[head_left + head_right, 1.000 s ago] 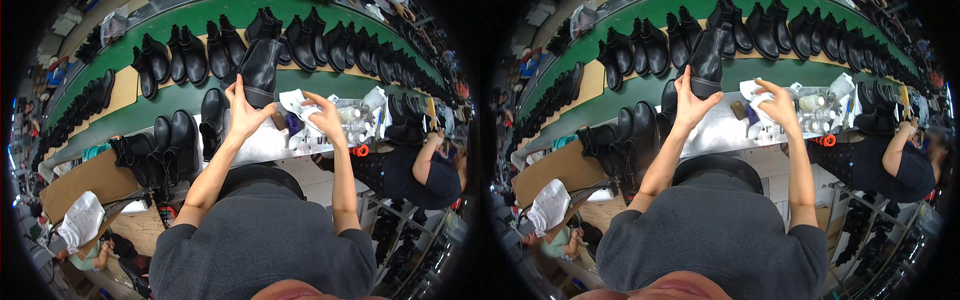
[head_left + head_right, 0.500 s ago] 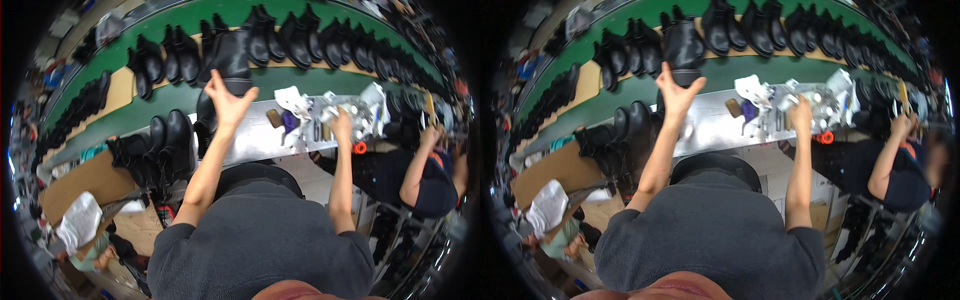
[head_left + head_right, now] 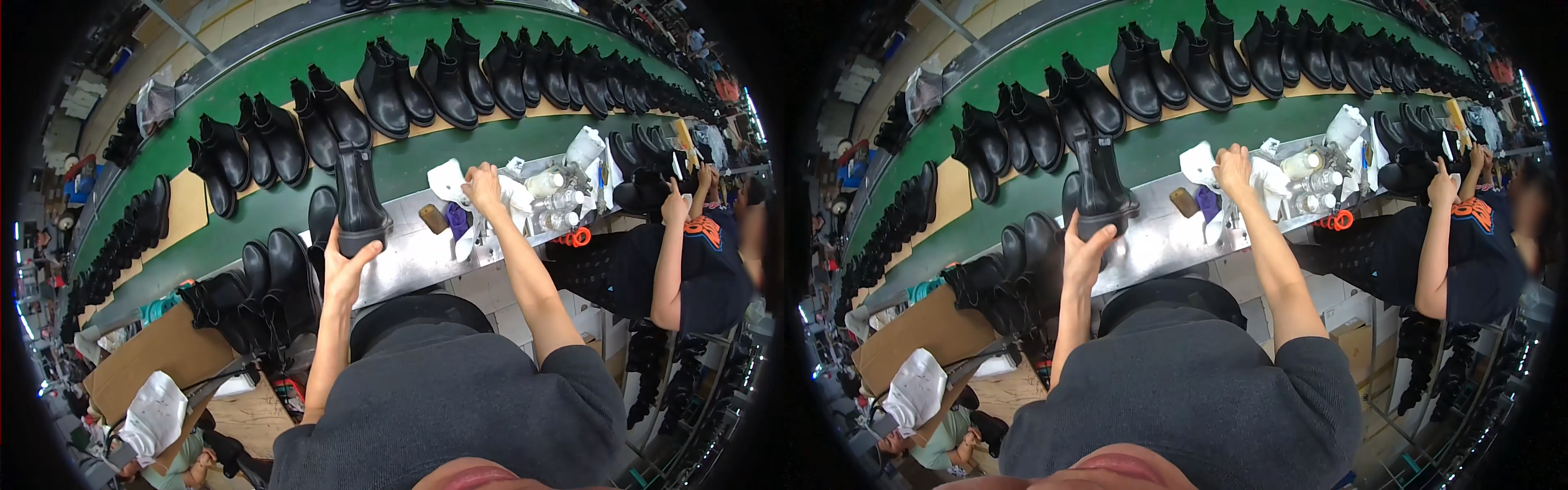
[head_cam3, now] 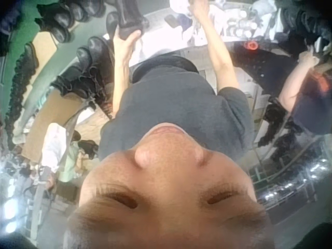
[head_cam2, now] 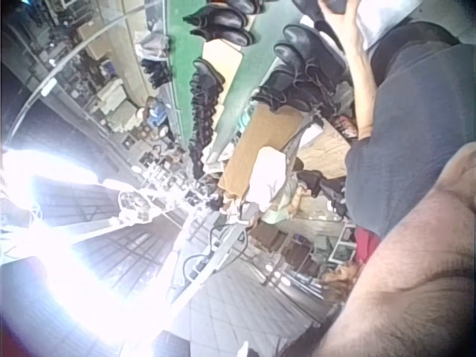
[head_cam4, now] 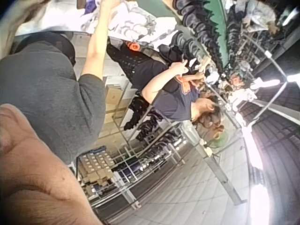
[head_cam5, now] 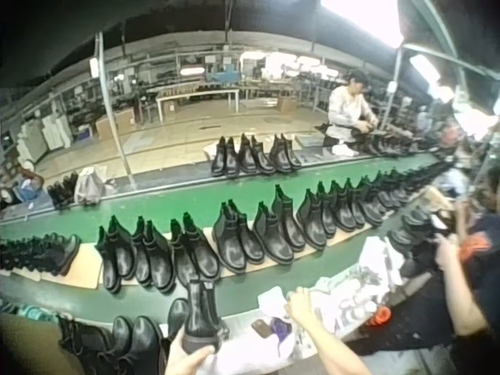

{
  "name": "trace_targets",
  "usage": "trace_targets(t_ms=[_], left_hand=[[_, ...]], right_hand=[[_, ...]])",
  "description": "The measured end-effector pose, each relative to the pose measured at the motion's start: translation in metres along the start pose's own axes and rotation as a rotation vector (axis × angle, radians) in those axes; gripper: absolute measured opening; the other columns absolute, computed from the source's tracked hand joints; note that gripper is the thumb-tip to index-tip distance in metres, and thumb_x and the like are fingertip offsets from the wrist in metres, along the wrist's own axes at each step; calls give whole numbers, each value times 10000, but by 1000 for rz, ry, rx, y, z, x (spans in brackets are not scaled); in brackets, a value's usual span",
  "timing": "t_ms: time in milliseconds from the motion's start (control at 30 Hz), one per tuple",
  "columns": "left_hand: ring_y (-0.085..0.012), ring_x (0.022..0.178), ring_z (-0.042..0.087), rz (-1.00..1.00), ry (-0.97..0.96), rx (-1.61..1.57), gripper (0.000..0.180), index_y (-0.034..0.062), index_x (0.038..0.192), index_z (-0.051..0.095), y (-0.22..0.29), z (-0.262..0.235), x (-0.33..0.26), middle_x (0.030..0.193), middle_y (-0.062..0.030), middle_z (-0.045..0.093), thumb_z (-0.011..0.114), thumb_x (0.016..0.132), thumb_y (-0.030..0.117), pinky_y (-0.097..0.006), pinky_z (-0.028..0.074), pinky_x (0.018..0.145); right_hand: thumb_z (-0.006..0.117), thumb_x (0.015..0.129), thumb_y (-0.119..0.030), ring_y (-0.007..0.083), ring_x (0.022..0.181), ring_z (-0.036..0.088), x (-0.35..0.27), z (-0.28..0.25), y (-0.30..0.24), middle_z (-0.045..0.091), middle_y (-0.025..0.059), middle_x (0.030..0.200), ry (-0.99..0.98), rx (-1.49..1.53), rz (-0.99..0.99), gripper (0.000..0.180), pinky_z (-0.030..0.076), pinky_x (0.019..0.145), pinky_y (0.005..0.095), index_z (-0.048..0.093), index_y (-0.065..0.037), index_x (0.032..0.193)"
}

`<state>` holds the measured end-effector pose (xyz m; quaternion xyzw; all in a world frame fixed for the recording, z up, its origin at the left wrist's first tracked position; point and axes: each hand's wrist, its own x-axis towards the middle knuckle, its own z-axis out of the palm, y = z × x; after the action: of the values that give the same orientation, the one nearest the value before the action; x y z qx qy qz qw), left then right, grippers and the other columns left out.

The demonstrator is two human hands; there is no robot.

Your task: The person cleans and polishes black leather boots on a factory assembly line. They wipe the boots with a white cloth, apply a substance with a brush, and scrub the soles with a purple sponge. The person handles the boots one at a time, moving them along the green conveyor belt.

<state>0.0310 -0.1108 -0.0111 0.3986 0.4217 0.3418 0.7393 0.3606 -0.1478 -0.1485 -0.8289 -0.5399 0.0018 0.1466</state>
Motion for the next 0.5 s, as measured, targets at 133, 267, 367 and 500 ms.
trace_targets(t_ms=[133,267,367,500], left_hand=[[-210,1031,578,-11,0,43,968,-63,1428,233,-3,3,4,1173,-149,544,798,644,9,-311,469,909],[-206,1022,584,-15,-18,16,890,-65,1399,278,2,4,9,1155,-144,558,771,659,-39,-312,474,898],[-185,918,619,-60,-30,31,850,-54,1394,289,11,9,13,1074,-124,598,759,686,-44,-298,491,847],[-230,904,643,-115,-34,67,957,-62,1439,117,17,12,18,1086,-180,577,753,728,-4,-320,543,752]], right_hand=[[668,811,-174,253,649,578,-4,-9,-5,578,132,709,10,575,222,229,466,612,382,529,-11,893],[643,866,-77,110,755,586,-13,-68,-39,629,43,806,203,1043,254,174,473,692,259,544,0,988],[721,779,-3,115,877,621,-40,-118,-38,674,69,993,-163,1428,283,379,493,777,248,577,54,1125],[589,798,-28,124,884,617,-101,-159,-17,668,72,1001,-161,977,375,179,473,751,251,712,6,924]])
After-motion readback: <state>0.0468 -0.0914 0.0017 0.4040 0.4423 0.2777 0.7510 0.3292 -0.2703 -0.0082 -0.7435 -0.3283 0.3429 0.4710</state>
